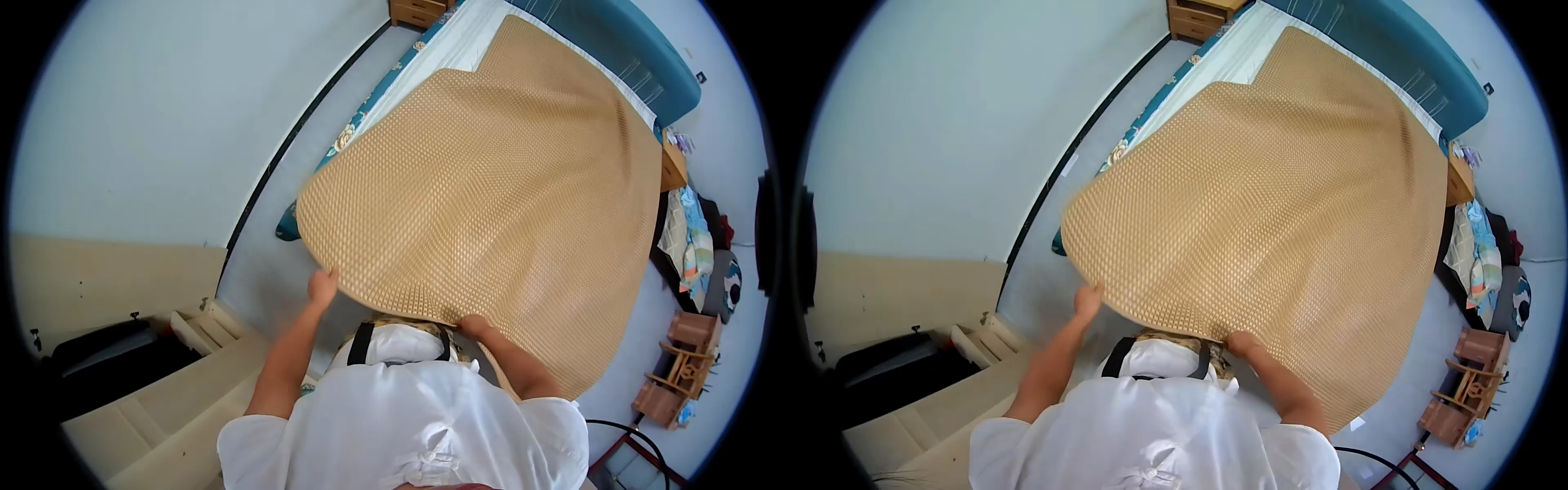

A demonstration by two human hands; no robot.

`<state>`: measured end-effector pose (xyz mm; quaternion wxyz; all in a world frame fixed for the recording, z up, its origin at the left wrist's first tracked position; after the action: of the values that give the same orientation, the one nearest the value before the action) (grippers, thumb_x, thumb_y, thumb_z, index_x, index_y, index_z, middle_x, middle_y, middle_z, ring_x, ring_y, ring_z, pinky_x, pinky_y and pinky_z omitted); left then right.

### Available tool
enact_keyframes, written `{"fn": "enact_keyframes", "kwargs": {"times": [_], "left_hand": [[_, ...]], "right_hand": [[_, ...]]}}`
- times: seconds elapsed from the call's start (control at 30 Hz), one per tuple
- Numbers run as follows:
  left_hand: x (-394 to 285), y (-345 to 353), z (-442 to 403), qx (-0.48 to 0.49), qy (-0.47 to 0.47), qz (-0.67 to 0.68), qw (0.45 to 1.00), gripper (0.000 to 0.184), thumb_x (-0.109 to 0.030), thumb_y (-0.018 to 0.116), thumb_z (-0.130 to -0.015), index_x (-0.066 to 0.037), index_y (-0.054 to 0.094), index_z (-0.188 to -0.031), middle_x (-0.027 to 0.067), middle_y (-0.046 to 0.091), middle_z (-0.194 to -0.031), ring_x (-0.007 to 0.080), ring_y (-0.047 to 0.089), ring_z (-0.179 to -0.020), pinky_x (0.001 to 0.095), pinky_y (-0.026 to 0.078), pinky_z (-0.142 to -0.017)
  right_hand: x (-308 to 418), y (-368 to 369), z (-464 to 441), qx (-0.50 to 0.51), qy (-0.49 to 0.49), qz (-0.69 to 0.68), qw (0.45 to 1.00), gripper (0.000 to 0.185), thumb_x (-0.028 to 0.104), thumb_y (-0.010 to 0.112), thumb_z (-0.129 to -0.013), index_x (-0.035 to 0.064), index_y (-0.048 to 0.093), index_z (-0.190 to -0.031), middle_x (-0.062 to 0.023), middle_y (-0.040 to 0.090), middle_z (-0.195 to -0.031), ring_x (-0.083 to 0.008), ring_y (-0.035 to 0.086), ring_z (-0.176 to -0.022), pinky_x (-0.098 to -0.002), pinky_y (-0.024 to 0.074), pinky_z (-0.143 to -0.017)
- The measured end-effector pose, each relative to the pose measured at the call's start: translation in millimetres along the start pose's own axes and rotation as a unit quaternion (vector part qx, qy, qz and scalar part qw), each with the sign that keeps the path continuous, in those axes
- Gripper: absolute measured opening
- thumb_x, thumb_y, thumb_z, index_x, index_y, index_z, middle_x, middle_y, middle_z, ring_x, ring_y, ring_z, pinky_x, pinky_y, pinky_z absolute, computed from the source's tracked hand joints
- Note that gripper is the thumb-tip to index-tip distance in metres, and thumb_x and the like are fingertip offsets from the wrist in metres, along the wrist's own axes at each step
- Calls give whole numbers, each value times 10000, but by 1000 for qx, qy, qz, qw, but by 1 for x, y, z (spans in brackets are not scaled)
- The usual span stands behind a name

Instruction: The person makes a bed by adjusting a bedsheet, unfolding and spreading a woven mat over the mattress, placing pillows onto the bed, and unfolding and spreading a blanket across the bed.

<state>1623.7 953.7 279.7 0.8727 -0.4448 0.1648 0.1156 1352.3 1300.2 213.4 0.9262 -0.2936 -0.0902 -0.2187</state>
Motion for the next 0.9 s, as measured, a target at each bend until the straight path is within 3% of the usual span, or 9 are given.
{"fn": "enact_keyframes", "kwargs": {"times": [0.07, 0.17, 0.27, 0.4, 0.47, 0.53, 0.57, 0.63, 0.9], "left_hand": [[32, 14, 1, 23, -22, -88, 996, 474, -401, 506, -845, 56, 612, -777, 197, 615, -745, 336, 581, -669, 429, 449, -644], [65, 35, -24, 135, -106, -22, 985, 485, -410, 480, -851, 53, 621, -808, 204, 621, -787, 358, 581, -722, 445, 455, -673], [24, 9, -32, 53, 85, -119, 988, 451, -372, 448, -862, 40, 626, -817, 211, 620, -820, 363, 579, -761, 460, 455, -679], [-47, -34, -58, 164, 245, -192, 936, 370, -294, 432, -855, 13, 631, -797, 204, 620, -806, 352, 586, -754, 467, 457, -666], [-64, -33, -68, 196, 364, -232, 880, 340, -266, 436, -843, 3, 634, -782, 194, 623, -784, 345, 590, -738, 462, 462, -659], [-61, 9, -110, 220, 481, -269, 805, 305, -240, 444, -828, -2, 634, -810, 185, 628, -790, 343, 594, -738, 460, 467, -662], [-51, 30, -118, 229, 550, -274, 755, 286, -224, 450, -819, -4, 631, -842, 184, 630, -810, 340, 597, -747, 460, 469, -664], [-51, 24, -116, 334, 516, -283, 736, 349, -258, 433, -843, -38, 578, -1072, 191, 593, -1053, 347, 570, -935, 425, 442, -821], [-48, -14, -119, 534, 444, -100, 712, 342, -239, 432, -842, -61, 554, -1108, 148, 526, -1198, 281, 461, -1136, 371, 340, -970]], "right_hand": [[3, 5, -12, 44, 17, -16, 999, 310, 276, 473, -815, 198, 626, -1072, -129, 637, -961, -320, 606, -885, -417, 475, -767], [-4, 39, -47, 101, 7, -13, 995, 280, 257, 476, -804, 143, 646, -996, -143, 627, -1009, -319, 609, -887, -413, 479, -776], [36, -3, -44, 70, -64, -111, 989, 301, 278, 468, -817, 109, 638, -998, -178, 612, -1022, -337, 590, -926, -419, 462, -804], [103, -103, -96, -93, -3, -208, 974, 394, 306, 451, -856, 64, 566, -1144, -223, 593, -1033, -377, 573, -923, -417, 447, -818], [157, -182, -106, -223, -32, -345, 911, 496, 410, 445, -872, 43, 519, -1196, -235, 591, -1038, -390, 570, -928, -411, 443, -833], [206, -227, -144, -359, -61, -495, 789, 688, 530, 442, -848, -41, 443, -1232, -278, 582, -1020, -406, 566, -939, -411, 436, -848], [229, -244, -157, -350, -5, -476, 807, 737, 551, 452, -831, -61, 417, -1240, -290, 573, -1028, -410, 565, -945, -410, 434, -853], [258, -287, -164, -321, 104, -430, 837, 841, 594, 471, -795, -101, 365, -1257, -314, 556, -1045, -417, 561, -957, -409, 430, -863], [297, -366, -169, -311, 188, -410, 837, 950, 636, 508, -734, -110, 292, -1282, -334, 534, -1065, -406, 548, -1000, -412, 436, -859]]}}
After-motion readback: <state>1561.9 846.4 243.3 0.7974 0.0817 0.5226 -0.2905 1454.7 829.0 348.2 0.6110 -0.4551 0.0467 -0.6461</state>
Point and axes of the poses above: each hand's wrist, its own z-axis away from the middle knuckle, its own y-axis out of the palm, x = y × z, the point moved 4 cm from there along -z, towards the middle knuckle
